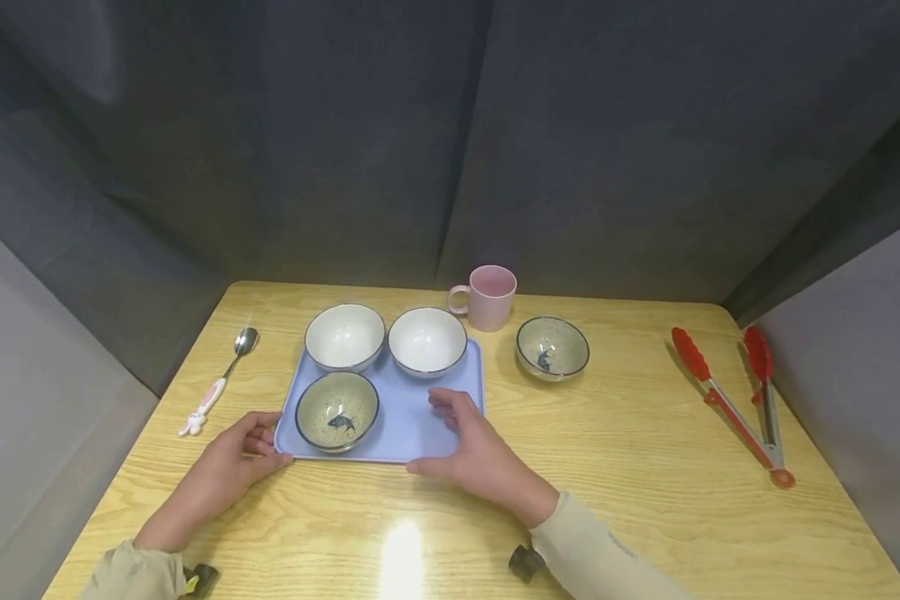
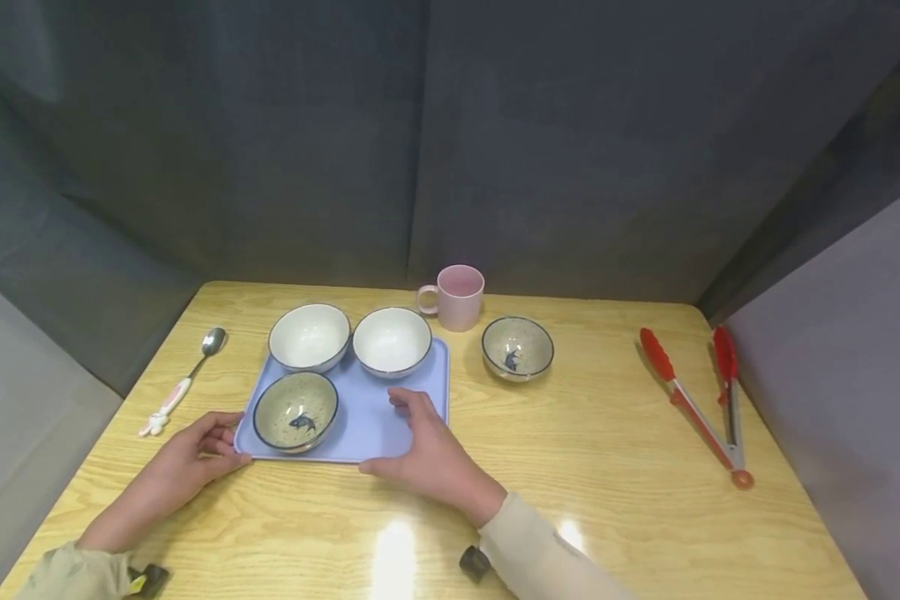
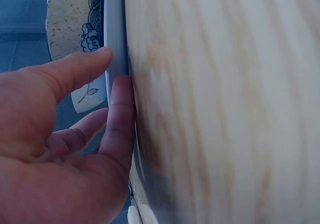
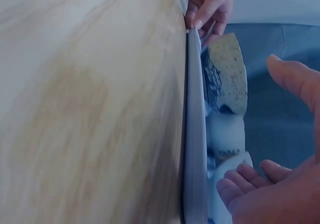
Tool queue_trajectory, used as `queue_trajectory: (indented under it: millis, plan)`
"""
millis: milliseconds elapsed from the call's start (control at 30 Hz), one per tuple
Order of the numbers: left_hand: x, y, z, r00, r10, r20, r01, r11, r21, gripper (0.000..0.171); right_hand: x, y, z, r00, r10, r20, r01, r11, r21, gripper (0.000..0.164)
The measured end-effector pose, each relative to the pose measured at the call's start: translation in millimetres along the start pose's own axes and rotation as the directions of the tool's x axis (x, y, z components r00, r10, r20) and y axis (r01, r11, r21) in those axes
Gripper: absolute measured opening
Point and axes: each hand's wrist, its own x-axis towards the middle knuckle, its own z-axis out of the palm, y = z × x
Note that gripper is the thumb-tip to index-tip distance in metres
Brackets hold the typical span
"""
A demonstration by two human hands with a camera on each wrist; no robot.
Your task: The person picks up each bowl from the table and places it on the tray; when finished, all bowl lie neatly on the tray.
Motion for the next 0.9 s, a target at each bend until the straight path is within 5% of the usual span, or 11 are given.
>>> queue_trajectory:
  millis: [400, 900]
  plan:
    - [0.5, 1.3, -0.3, 1.000, 0.010, -0.003, -0.010, 1.000, -0.002, 0.070, -3.0, 7.4, -31.8, 0.996, 0.058, -0.075, -0.054, 0.997, 0.046, 0.105]
    - [-0.7, 2.8, -0.5, 1.000, 0.012, -0.004, -0.012, 1.000, -0.002, 0.072, -5.2, 13.2, -65.4, 0.993, -0.018, -0.116, 0.017, 1.000, -0.011, 0.103]
